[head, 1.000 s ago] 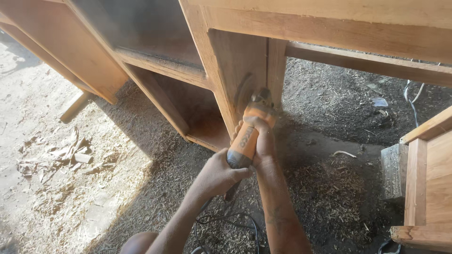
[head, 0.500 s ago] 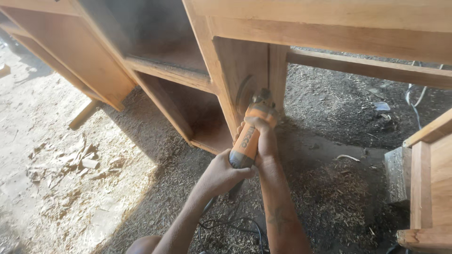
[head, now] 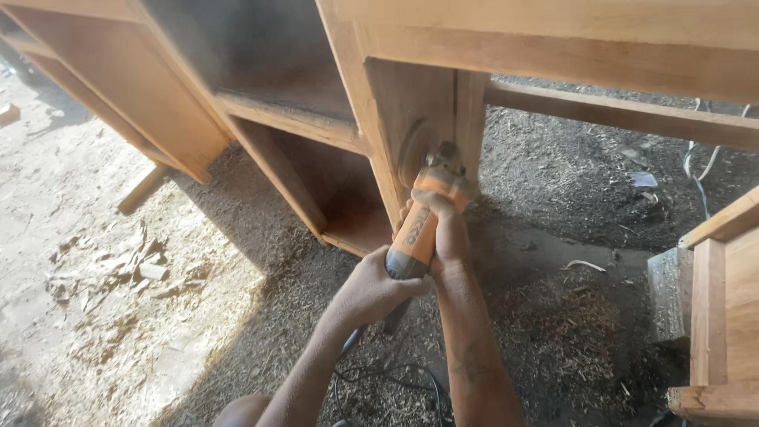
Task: The person uses an electric sander to smooth the vertical edge of a wooden furniture frame. They move the sander up and down along the edge, generating wood dust and gradually refining the surface.
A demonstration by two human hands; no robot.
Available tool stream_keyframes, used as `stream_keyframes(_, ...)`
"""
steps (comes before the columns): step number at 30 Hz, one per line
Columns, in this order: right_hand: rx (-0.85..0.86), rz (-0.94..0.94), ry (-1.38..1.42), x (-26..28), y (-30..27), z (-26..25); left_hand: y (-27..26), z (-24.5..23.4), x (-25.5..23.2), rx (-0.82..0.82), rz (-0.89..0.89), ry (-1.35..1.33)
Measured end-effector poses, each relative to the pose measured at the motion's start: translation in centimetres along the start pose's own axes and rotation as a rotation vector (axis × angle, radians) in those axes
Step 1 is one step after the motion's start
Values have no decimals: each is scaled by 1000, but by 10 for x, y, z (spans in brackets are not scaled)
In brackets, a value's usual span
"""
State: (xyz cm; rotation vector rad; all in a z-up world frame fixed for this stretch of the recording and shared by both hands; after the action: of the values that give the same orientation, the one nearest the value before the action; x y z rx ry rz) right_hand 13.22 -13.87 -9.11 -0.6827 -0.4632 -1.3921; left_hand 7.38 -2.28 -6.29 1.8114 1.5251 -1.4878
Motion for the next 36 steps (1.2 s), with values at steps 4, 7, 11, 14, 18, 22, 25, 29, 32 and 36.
stream_keyframes(4,-66,103,66,-19,6,-27,11,13,19,30,-50,15)
stream_keyframes(7,-58,102,45,-29,18,-48,22,20,28,32,-46,21)
stream_keyframes(11,-74,128,89,-56,34,-82,29,30,44,61,-56,-30)
stream_keyframes(14,-81,155,154,-76,40,-105,34,40,55,65,-111,-39)
stream_keyframes(18,-54,221,186,-84,42,-114,37,50,59,127,-198,-31)
stream_keyframes(22,-41,150,152,-65,39,-96,29,37,40,34,-106,-25)
stream_keyframes(25,-9,108,137,-45,34,-68,21,22,27,-1,-106,4)
stream_keyframes(29,38,47,76,-25,23,-38,12,10,21,-1,-128,24)
stream_keyframes(32,9,61,67,-24,17,-30,12,8,19,-8,-89,59)
stream_keyframes(36,-13,96,57,-34,7,-37,12,18,32,3,-96,50)
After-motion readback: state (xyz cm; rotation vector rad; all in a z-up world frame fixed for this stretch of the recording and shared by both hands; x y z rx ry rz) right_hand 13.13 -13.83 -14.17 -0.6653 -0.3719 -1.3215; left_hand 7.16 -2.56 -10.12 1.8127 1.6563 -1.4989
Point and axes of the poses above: each hand's wrist, its own y-axis towards the middle knuckle, its own z-axis out of the palm, x = y × z, the point moved 8 cm from there along y, towards the middle knuckle, and after that the axes turned 6 degrees about x, right-handed, at the moved point
